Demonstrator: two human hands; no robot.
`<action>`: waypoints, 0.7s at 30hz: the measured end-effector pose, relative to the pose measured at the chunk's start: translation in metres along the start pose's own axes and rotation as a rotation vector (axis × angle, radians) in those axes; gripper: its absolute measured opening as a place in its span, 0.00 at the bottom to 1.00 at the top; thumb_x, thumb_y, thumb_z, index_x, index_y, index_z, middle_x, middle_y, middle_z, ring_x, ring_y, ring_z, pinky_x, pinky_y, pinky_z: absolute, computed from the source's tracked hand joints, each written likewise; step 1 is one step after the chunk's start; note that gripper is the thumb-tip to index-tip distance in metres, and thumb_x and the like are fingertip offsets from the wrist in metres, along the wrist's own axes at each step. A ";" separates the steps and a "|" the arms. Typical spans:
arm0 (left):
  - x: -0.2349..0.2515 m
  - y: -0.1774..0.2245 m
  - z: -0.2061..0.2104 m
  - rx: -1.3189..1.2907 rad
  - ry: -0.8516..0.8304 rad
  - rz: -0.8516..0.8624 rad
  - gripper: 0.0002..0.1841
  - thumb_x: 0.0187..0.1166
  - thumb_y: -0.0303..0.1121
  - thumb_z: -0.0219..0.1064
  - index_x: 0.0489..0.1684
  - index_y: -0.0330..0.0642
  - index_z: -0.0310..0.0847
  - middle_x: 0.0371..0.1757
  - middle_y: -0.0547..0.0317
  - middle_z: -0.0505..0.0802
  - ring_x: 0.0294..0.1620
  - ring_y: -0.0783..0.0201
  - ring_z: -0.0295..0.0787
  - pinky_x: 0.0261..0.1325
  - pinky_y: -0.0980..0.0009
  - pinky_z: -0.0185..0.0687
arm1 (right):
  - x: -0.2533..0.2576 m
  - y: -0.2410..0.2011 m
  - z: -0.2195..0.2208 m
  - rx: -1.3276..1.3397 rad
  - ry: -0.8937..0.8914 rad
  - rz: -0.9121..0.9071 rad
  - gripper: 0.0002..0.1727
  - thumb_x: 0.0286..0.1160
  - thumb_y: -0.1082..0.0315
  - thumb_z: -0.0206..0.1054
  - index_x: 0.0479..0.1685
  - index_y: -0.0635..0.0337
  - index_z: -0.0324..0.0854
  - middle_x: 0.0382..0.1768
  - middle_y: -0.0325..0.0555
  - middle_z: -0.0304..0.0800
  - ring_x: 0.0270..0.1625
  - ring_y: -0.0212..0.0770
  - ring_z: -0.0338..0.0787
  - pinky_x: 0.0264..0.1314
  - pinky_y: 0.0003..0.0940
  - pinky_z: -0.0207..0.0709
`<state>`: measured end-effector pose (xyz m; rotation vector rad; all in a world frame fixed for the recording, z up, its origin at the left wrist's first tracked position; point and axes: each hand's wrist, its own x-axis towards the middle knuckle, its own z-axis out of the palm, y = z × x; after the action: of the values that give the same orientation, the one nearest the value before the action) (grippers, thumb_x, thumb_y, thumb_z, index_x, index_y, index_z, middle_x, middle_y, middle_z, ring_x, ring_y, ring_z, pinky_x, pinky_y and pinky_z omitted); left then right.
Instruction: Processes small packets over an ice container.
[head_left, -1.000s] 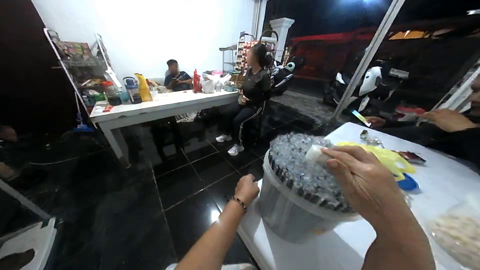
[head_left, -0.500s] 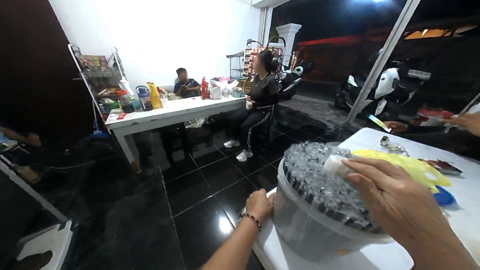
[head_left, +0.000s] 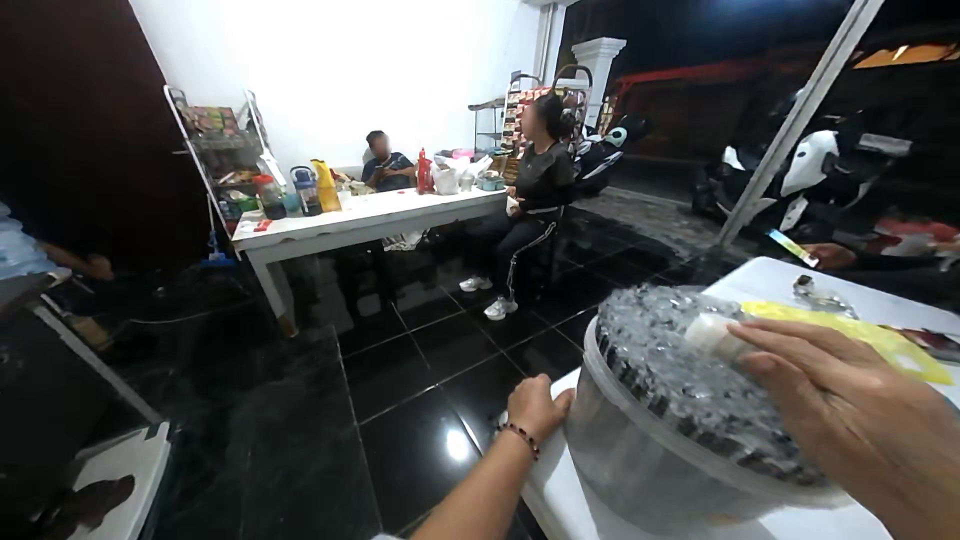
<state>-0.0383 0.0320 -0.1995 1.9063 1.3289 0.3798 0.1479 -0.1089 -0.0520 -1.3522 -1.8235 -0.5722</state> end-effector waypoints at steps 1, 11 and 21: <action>-0.001 0.000 0.000 0.007 -0.001 0.001 0.28 0.89 0.51 0.57 0.71 0.33 0.79 0.66 0.35 0.88 0.72 0.41 0.84 0.73 0.40 0.76 | 0.000 0.000 -0.001 0.003 -0.008 0.004 0.38 0.91 0.45 0.48 0.53 0.76 0.89 0.56 0.75 0.89 0.59 0.74 0.88 0.64 0.60 0.78; -0.006 0.007 0.001 0.090 -0.016 -0.048 0.28 0.89 0.51 0.56 0.75 0.35 0.76 0.70 0.37 0.86 0.74 0.42 0.82 0.74 0.42 0.75 | 0.000 -0.002 -0.001 -0.027 0.024 0.010 0.40 0.90 0.42 0.46 0.53 0.75 0.89 0.55 0.73 0.90 0.59 0.70 0.90 0.62 0.57 0.80; -0.007 0.008 0.001 0.110 -0.012 -0.046 0.28 0.90 0.50 0.55 0.75 0.36 0.76 0.70 0.38 0.86 0.74 0.43 0.82 0.74 0.43 0.75 | -0.001 -0.003 0.001 -0.036 0.022 0.013 0.40 0.90 0.42 0.45 0.53 0.74 0.90 0.60 0.73 0.89 0.64 0.70 0.89 0.64 0.56 0.81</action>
<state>-0.0352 0.0245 -0.1931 1.9609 1.4089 0.2774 0.1446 -0.1096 -0.0527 -1.3756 -1.7932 -0.6130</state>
